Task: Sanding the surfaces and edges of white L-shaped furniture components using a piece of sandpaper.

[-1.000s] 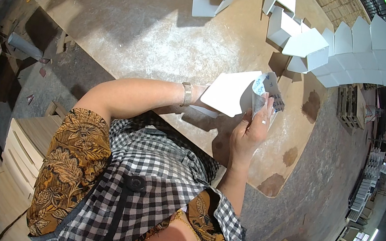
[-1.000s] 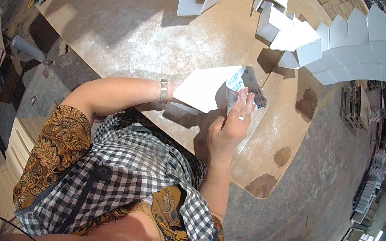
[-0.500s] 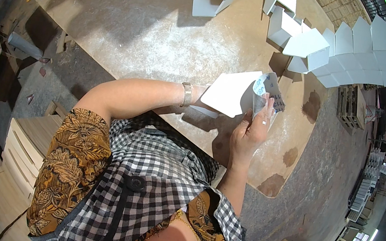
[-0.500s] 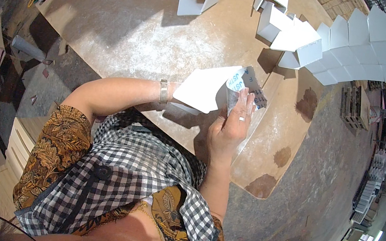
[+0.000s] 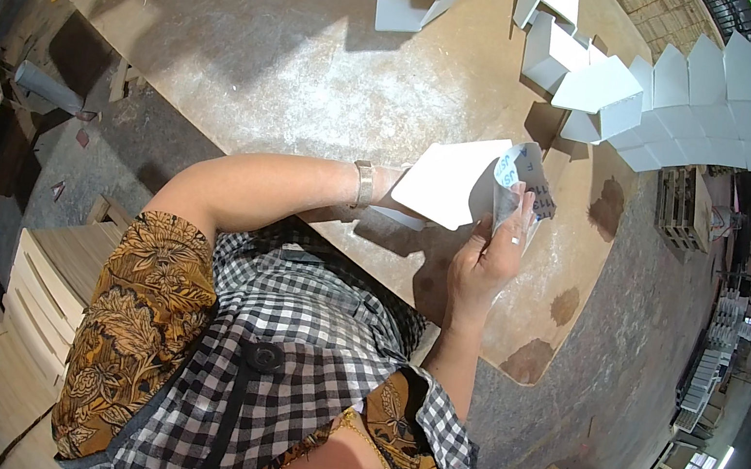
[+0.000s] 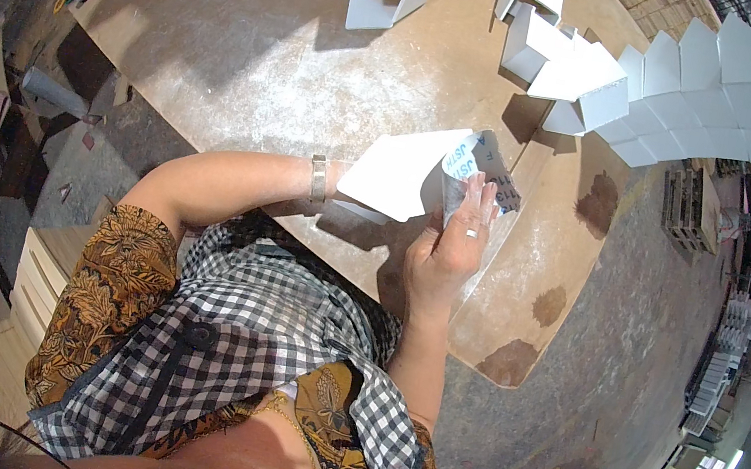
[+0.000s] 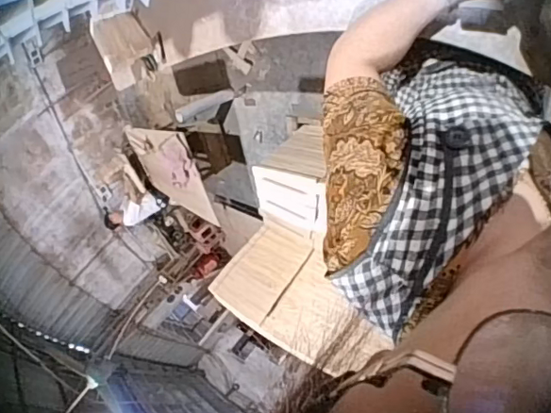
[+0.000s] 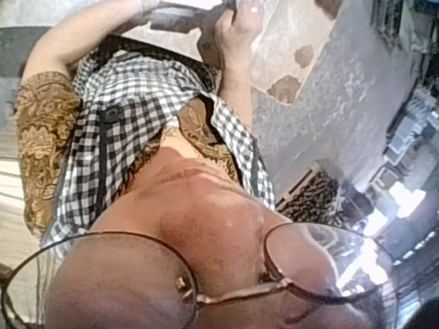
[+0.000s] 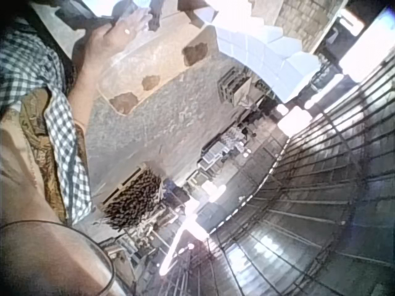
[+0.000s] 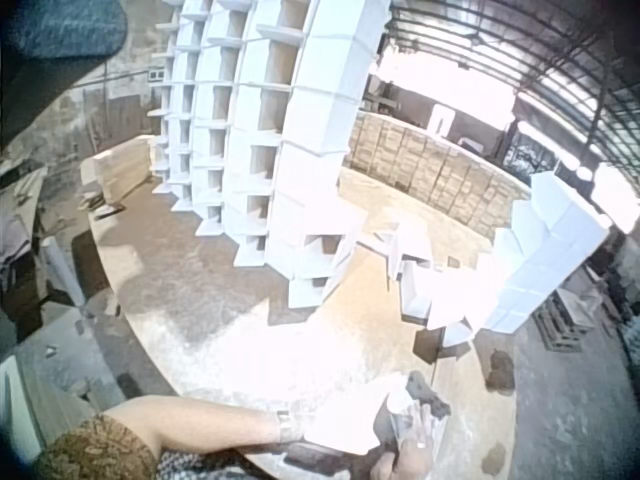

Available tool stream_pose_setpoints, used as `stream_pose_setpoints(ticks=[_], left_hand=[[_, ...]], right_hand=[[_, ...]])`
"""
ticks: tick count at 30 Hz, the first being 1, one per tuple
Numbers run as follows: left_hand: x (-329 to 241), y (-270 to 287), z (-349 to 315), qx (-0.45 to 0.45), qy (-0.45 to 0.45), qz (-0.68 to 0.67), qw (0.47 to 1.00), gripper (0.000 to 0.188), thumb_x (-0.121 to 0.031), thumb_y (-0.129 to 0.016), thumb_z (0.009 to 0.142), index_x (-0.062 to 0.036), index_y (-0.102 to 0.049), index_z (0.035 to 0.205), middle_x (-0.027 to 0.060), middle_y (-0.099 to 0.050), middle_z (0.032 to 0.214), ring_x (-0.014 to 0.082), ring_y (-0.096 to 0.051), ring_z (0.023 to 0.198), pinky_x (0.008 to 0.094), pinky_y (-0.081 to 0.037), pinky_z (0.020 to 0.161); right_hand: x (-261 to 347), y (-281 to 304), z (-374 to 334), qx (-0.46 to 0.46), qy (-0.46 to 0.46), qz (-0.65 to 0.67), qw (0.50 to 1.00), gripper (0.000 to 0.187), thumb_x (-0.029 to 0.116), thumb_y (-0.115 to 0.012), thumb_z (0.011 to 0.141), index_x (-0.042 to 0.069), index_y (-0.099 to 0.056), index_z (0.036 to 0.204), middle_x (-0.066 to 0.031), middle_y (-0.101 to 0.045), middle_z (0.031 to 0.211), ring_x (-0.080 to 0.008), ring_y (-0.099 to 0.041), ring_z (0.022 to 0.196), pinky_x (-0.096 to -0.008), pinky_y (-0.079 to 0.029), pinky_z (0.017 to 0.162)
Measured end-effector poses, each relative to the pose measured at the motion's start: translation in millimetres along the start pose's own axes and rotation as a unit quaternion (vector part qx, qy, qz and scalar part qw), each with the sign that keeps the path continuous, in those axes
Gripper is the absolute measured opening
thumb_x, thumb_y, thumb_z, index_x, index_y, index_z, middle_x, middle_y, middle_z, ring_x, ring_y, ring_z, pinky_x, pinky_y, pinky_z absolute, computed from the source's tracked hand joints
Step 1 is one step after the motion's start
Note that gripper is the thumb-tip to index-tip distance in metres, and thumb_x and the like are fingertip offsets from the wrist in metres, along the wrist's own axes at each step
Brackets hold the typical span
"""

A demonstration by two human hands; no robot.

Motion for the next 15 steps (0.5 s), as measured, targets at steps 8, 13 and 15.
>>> stream_pose_setpoints(ticks=[8, 13, 15], left_hand=[[-9, 0, 0, -0.012, -0.042, 0.065, 0.997, 0.070, -0.019, -0.066, 0.078, -0.0039, -0.029, 0.135, 0.0122, -0.037, 0.136, 0.0194, -0.036, 0.125, 0.0313, -0.032, 0.102], [11, 0, 1, 0.000, -0.048, 0.040, 0.998, 0.069, -0.021, -0.065, 0.079, -0.0042, -0.029, 0.136, 0.0122, -0.036, 0.136, 0.0194, -0.035, 0.125, 0.0311, -0.031, 0.103], [0, 0, 3, 0.009, -0.055, -0.005, 0.998, 0.069, -0.022, -0.064, 0.080, -0.0047, -0.028, 0.136, 0.0127, -0.035, 0.137, 0.0193, -0.034, 0.126, 0.0308, -0.031, 0.103]], right_hand=[[2, 1, 0, -0.001, -0.001, 0.001, 1.000, 0.048, -0.015, -0.042, 0.068, -0.010, -0.047, 0.116, -0.0254, -0.049, 0.122, -0.0397, -0.042, 0.119, -0.0439, -0.034, 0.099], [1, 0, 0, -0.001, -0.003, 0.004, 1.000, 0.049, -0.015, -0.042, 0.068, -0.010, -0.047, 0.116, -0.0253, -0.048, 0.122, -0.0399, -0.042, 0.119, -0.0439, -0.034, 0.099], [0, 0, -1, -0.003, -0.004, 0.006, 1.000, 0.049, -0.015, -0.042, 0.068, -0.010, -0.048, 0.116, -0.0253, -0.048, 0.122, -0.0404, -0.042, 0.119, -0.0438, -0.034, 0.099]])
Point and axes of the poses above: each hand's wrist, its own z-axis towards the middle knuckle, its own y-axis out of the back of the hand, x = y × z, the point moved 1 cm from there along z, towards the middle knuckle
